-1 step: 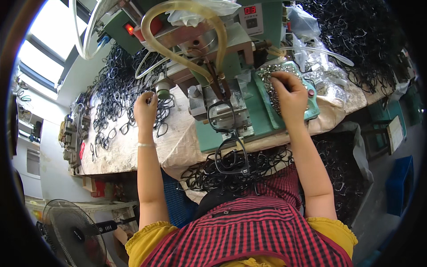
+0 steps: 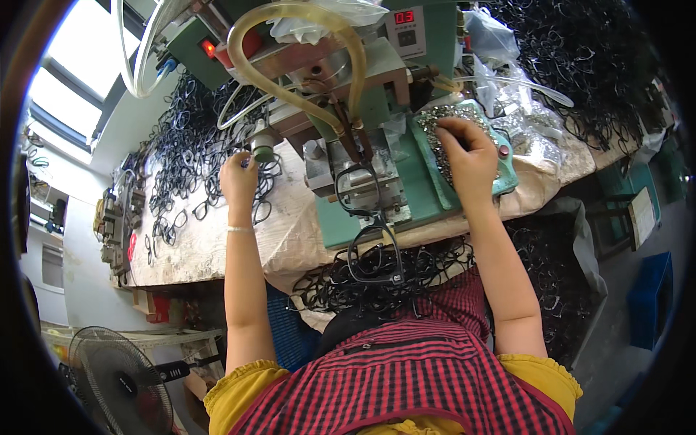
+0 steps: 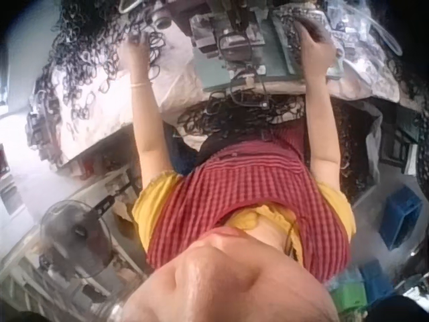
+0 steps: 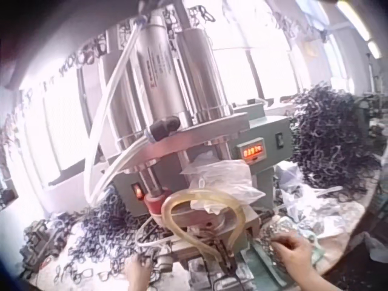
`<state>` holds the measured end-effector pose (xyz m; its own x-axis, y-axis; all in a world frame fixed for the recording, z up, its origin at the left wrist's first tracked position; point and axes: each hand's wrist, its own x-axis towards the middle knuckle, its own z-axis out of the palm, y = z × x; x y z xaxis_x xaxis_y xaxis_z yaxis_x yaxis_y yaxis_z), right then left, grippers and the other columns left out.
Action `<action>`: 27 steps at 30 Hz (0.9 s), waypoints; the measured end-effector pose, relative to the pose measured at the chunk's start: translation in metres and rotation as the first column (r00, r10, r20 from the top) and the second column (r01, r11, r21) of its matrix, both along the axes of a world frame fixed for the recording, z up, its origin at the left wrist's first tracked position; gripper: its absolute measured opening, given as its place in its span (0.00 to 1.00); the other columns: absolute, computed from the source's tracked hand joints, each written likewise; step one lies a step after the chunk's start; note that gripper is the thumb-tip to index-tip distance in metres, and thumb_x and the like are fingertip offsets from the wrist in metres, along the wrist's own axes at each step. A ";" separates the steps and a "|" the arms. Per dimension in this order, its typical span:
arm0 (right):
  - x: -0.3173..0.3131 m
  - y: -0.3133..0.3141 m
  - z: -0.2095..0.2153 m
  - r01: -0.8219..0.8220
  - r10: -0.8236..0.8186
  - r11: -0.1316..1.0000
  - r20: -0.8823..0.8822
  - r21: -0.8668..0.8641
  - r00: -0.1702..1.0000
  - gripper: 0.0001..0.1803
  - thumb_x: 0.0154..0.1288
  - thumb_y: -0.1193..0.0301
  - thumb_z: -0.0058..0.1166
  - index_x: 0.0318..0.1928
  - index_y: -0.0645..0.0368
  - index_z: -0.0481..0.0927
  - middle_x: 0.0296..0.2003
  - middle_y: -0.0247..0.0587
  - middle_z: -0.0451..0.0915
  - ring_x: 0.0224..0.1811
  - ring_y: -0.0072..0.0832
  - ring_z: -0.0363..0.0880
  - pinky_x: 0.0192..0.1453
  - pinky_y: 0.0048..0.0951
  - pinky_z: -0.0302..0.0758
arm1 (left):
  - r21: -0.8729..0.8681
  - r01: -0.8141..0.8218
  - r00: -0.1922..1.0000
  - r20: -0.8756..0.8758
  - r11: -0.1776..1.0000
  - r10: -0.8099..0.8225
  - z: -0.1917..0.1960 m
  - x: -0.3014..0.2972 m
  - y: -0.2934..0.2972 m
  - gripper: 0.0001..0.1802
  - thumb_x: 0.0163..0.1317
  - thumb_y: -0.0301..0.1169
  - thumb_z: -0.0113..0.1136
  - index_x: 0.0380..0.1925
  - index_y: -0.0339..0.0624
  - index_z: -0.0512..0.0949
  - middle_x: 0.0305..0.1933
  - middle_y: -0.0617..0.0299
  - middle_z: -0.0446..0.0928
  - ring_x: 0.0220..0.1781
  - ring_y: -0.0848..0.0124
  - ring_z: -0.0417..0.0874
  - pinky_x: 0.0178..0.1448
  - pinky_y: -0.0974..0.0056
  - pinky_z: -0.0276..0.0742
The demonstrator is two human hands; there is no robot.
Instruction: The person repeatedly picks up black eyeglass frames, places them into a green fixture on a machine, and presses a lever to attach small metal components. Finished frames are set aside on the table. The process is repeated continuously throughout the clip.
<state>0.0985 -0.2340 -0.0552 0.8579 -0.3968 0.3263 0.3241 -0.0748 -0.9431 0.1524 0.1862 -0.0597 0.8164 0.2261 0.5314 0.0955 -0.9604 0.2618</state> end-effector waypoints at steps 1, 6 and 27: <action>-0.005 -0.001 0.002 0.003 -0.003 1.000 -0.013 -0.017 1.000 0.07 0.64 0.77 0.63 0.43 0.63 0.86 0.36 0.30 0.85 0.37 0.16 0.80 0.46 0.18 0.74 | 0.079 -0.074 0.996 0.052 0.994 0.070 -0.021 0.010 0.004 0.17 0.59 0.45 0.69 0.32 0.41 0.86 0.38 0.53 0.84 0.45 0.52 0.80 0.52 0.53 0.75; -0.057 -0.041 -0.006 0.207 -0.224 0.893 0.003 -0.400 0.974 0.07 0.61 0.79 0.64 0.40 0.63 0.86 0.37 0.33 0.86 0.40 0.20 0.81 0.47 0.22 0.74 | 0.019 -0.057 0.994 -0.090 0.998 0.059 -0.052 -0.042 0.007 0.11 0.57 0.36 0.68 0.24 0.40 0.84 0.34 0.54 0.83 0.40 0.53 0.80 0.56 0.54 0.72; -0.033 0.063 0.058 -0.341 0.338 0.923 0.051 0.178 0.940 0.22 0.56 0.78 0.65 0.53 0.65 0.75 0.38 0.34 0.83 0.43 0.18 0.80 0.52 0.22 0.74 | -0.888 0.386 0.827 0.453 -0.249 -0.332 0.053 -0.120 -0.114 0.19 0.81 0.46 0.38 0.39 0.44 0.70 0.40 0.45 0.82 0.38 0.58 0.81 0.43 0.58 0.77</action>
<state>0.0652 -0.1705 0.0032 0.9460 -0.1366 0.2941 0.3181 0.2145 -0.9235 0.0325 0.0721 -0.0069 0.9794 0.1563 0.1276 -0.1853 0.4456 0.8758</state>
